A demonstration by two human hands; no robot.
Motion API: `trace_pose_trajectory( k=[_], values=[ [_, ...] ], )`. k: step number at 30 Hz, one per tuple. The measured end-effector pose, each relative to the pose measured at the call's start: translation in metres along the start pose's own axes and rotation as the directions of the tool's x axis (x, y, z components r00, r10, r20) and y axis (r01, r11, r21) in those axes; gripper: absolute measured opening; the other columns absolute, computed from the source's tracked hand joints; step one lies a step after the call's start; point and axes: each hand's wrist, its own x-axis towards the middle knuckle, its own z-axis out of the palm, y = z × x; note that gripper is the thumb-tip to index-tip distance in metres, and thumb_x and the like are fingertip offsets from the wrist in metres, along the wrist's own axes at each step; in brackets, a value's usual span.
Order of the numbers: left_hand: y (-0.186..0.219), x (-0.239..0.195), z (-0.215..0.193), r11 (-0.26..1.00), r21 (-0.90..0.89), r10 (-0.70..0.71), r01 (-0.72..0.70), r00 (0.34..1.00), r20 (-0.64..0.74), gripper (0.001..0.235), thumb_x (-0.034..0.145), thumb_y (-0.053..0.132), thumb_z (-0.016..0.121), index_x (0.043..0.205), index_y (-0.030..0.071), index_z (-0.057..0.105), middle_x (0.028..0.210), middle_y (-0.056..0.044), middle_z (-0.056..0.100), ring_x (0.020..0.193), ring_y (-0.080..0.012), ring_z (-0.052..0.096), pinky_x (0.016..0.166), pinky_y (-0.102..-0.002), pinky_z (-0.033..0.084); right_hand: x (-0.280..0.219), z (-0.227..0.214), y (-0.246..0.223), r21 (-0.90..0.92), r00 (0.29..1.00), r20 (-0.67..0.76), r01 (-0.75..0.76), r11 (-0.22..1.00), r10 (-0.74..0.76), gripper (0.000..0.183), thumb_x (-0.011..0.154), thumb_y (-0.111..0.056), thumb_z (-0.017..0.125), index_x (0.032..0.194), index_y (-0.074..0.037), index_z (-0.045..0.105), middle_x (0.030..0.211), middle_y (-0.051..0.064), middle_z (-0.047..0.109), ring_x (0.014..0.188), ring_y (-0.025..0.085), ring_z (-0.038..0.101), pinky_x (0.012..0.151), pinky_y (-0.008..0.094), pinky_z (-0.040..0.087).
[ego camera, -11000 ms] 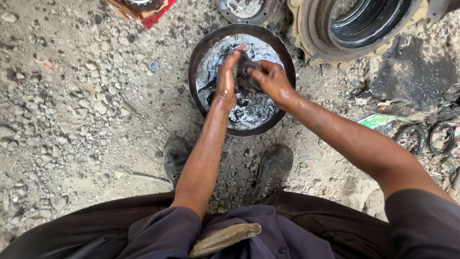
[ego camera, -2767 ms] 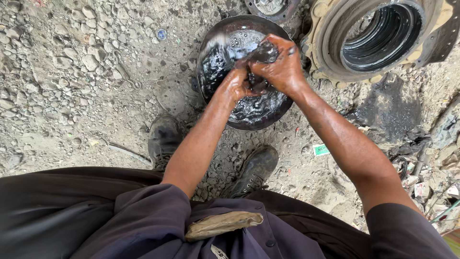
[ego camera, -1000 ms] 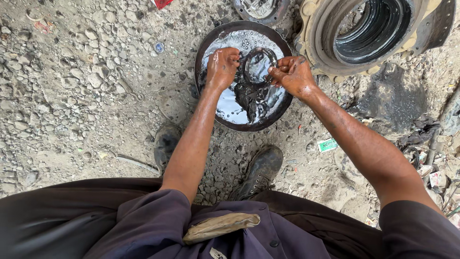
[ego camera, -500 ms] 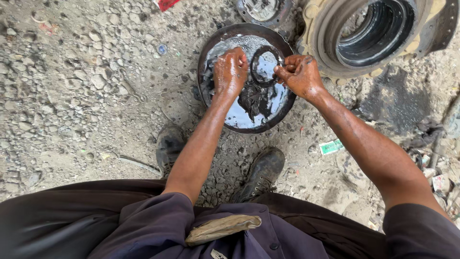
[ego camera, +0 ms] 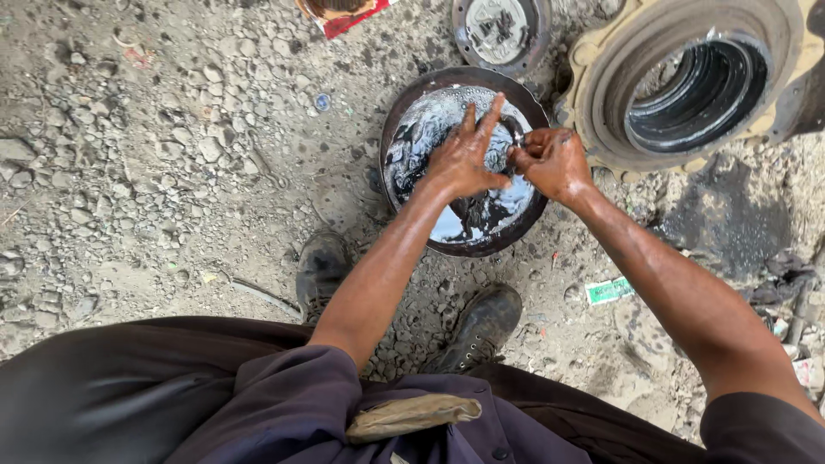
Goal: The person sits on the ground and washes several mechanical parts by hand in a metal basin filled with soapy water. They scrub each part thoroughly, rinse it, and place it aside before picking up the next one.
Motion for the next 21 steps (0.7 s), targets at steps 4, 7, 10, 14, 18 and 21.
trace_pose_trajectory(
  k=[4, 7, 10, 14, 18, 21],
  values=[
    [0.009, -0.005, -0.009, 0.996, -0.080, 0.041, -0.046, 0.998, -0.054, 0.132, 0.057, 0.039, 0.099, 0.157, 0.041, 0.013, 0.155, -0.028, 0.032, 0.138, -0.0526, 0.040, 0.110, -0.059, 0.043, -0.003, -0.005, -0.015, 0.086, 1.000, 0.016, 0.000, 0.996, -0.001, 0.021, 0.095, -0.018, 0.077, 0.091, 0.002, 0.072, 0.077, 0.012, 0.074, 0.061, 0.016, 0.064, 0.051, 0.032, 0.052],
    [0.010, -0.010, -0.014, 0.989, -0.079, 0.114, -0.125, 0.985, -0.125, 0.122, 0.058, 0.038, 0.098, 0.155, 0.039, 0.024, 0.150, -0.027, 0.038, 0.131, -0.0517, 0.049, 0.103, -0.059, 0.050, 0.001, -0.008, -0.015, 0.063, 1.000, 0.005, 0.020, 0.998, -0.021, 0.022, 0.096, -0.020, 0.076, 0.092, 0.002, 0.073, 0.077, 0.011, 0.074, 0.062, 0.015, 0.064, 0.053, 0.032, 0.052],
    [0.013, -0.010, -0.015, 0.982, -0.121, 0.115, -0.145, 0.967, -0.227, 0.122, 0.056, 0.034, 0.097, 0.156, 0.032, 0.028, 0.142, -0.025, 0.043, 0.125, -0.0502, 0.052, 0.099, -0.060, 0.052, 0.004, -0.016, -0.004, 0.233, 0.995, -0.006, 0.098, 0.968, -0.099, 0.027, 0.095, -0.022, 0.075, 0.104, 0.003, 0.071, 0.084, 0.010, 0.076, 0.070, 0.012, 0.070, 0.060, 0.029, 0.058],
    [0.020, -0.007, -0.021, 1.000, -0.015, -0.003, 0.000, 0.979, -0.202, 0.114, 0.054, 0.031, 0.095, 0.152, 0.031, 0.037, 0.140, -0.024, 0.043, 0.127, -0.0506, 0.048, 0.090, -0.057, 0.056, 0.004, -0.031, 0.006, 0.307, 0.996, 0.083, -0.040, 0.951, 0.015, 0.042, 0.104, -0.033, 0.066, 0.129, 0.001, 0.066, 0.100, 0.015, 0.077, 0.084, 0.018, 0.074, 0.070, 0.031, 0.062],
    [0.020, -0.015, -0.018, 0.982, 0.183, -0.006, 0.047, 0.976, -0.219, 0.111, 0.053, 0.030, 0.095, 0.150, 0.027, 0.040, 0.139, -0.030, 0.040, 0.126, -0.0520, 0.045, 0.088, -0.057, 0.056, -0.014, -0.020, 0.010, -0.067, 0.959, 0.210, -0.182, 0.981, 0.192, 0.049, 0.092, -0.031, 0.061, 0.139, -0.017, 0.060, 0.113, 0.015, 0.075, 0.095, 0.022, 0.077, 0.075, 0.038, 0.069],
    [0.022, -0.015, -0.020, 0.957, 0.285, 0.006, 0.048, 0.982, -0.187, 0.113, 0.056, 0.028, 0.095, 0.154, 0.027, 0.038, 0.142, -0.032, 0.038, 0.124, -0.0518, 0.047, 0.086, -0.057, 0.056, -0.020, -0.006, 0.009, -0.198, 0.985, 0.158, -0.045, 0.979, 0.077, 0.045, 0.096, -0.028, 0.062, 0.139, -0.017, 0.062, 0.119, 0.018, 0.073, 0.097, 0.027, 0.075, 0.084, 0.041, 0.065]
  ],
)
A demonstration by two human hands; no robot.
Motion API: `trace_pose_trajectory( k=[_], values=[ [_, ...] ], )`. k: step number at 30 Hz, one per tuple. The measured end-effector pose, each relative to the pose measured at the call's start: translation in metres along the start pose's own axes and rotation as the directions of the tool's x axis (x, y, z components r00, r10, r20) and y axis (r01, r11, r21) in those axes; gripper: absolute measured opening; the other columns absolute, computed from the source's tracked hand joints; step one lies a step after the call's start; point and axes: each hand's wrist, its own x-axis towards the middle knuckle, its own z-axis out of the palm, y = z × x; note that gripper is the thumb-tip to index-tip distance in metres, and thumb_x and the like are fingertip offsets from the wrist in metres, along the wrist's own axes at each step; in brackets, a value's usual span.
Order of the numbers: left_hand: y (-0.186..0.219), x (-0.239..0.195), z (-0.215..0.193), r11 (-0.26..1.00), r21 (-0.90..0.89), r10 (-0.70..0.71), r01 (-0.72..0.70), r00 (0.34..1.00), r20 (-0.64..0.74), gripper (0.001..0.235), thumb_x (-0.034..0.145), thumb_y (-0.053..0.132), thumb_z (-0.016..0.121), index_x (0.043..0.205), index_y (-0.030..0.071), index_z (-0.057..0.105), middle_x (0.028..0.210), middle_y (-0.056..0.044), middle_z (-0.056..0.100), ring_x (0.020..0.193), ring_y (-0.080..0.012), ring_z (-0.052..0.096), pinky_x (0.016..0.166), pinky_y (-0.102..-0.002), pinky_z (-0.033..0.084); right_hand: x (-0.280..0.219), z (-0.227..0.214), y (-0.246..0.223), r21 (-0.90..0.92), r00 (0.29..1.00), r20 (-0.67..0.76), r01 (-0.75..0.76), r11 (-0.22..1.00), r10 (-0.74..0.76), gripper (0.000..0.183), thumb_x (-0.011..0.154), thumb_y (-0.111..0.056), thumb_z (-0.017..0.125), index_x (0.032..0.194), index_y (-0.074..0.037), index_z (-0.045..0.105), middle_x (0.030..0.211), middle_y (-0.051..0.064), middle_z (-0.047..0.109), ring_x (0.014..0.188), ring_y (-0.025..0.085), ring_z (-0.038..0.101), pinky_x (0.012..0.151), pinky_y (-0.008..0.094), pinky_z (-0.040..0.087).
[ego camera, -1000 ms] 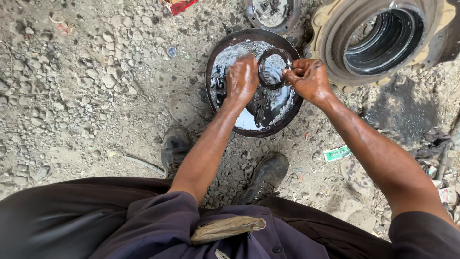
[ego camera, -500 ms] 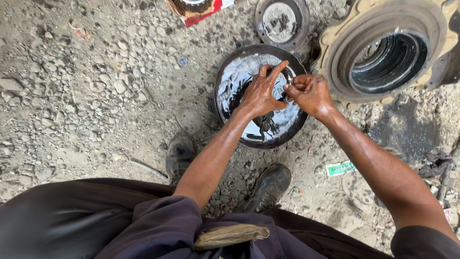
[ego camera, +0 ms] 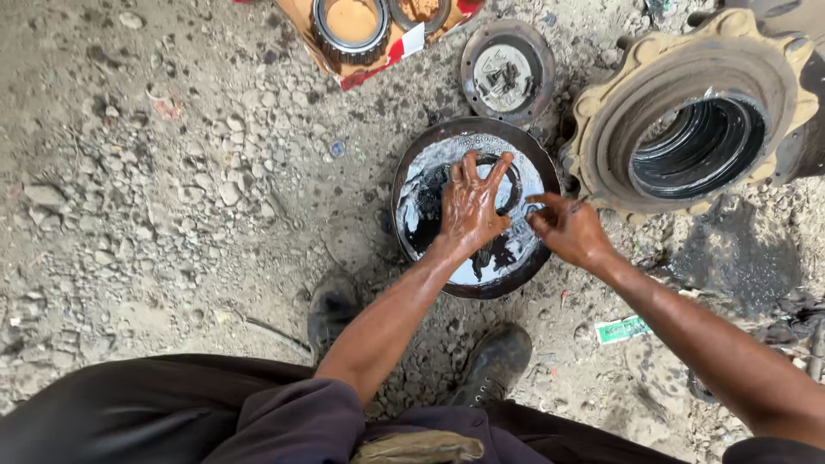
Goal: The person sits on the ground and washes several mechanical parts by hand in a metal basin filled with soapy water. They scrub each part thoroughly, rinse it, and place it aside before picking up the next one.
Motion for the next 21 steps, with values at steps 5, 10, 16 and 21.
trace_pose_trajectory(
  k=[5, 10, 16, 21],
  values=[
    [0.002, 0.013, -0.021, 0.989, -0.074, -0.120, 0.128, 0.988, 0.098, 0.109, 0.060, 0.030, 0.094, 0.153, 0.030, 0.038, 0.140, -0.027, 0.042, 0.127, -0.0488, 0.048, 0.090, -0.054, 0.058, 0.008, 0.010, -0.001, -0.089, 0.991, 0.098, -0.080, 0.993, 0.089, 0.044, 0.097, -0.030, 0.062, 0.139, -0.018, 0.060, 0.119, 0.011, 0.076, 0.091, 0.025, 0.078, 0.082, 0.040, 0.065],
    [-0.016, 0.059, -0.048, 0.974, -0.174, -0.165, 0.148, 0.982, -0.087, 0.128, 0.056, 0.043, 0.098, 0.158, 0.020, 0.024, 0.135, -0.028, 0.044, 0.124, -0.0474, 0.049, 0.099, -0.061, 0.050, 0.012, 0.035, -0.004, -0.200, 0.979, 0.139, 0.177, 0.964, -0.151, 0.028, 0.097, -0.035, 0.066, 0.113, -0.013, 0.073, 0.129, 0.001, 0.075, 0.083, 0.018, 0.077, 0.077, 0.035, 0.065],
    [-0.105, 0.203, -0.088, 0.998, 0.068, 0.035, 0.011, 0.770, -0.637, 0.090, 0.065, 0.040, 0.095, 0.136, 0.009, 0.048, 0.132, -0.029, 0.052, 0.119, -0.0479, 0.054, 0.101, -0.063, 0.047, 0.021, 0.041, -0.009, -0.165, 0.976, 0.210, 0.100, 0.981, -0.064, 0.045, 0.097, -0.033, 0.063, 0.139, -0.020, 0.060, 0.105, 0.004, 0.080, 0.073, 0.018, 0.078, 0.068, 0.036, 0.064],
    [-0.158, 0.328, -0.095, 0.956, 0.266, -0.121, 0.126, 0.992, -0.037, 0.036, 0.082, 0.043, 0.078, 0.104, 0.015, 0.079, 0.096, -0.011, 0.074, 0.093, -0.0319, 0.071, 0.088, -0.053, 0.056, 0.018, 0.043, 0.001, -0.047, 0.976, 0.142, 0.175, 0.983, -0.167, 0.039, 0.095, -0.025, 0.064, 0.133, -0.018, 0.064, 0.103, 0.003, 0.081, 0.071, 0.015, 0.077, 0.056, 0.036, 0.064]
  ],
)
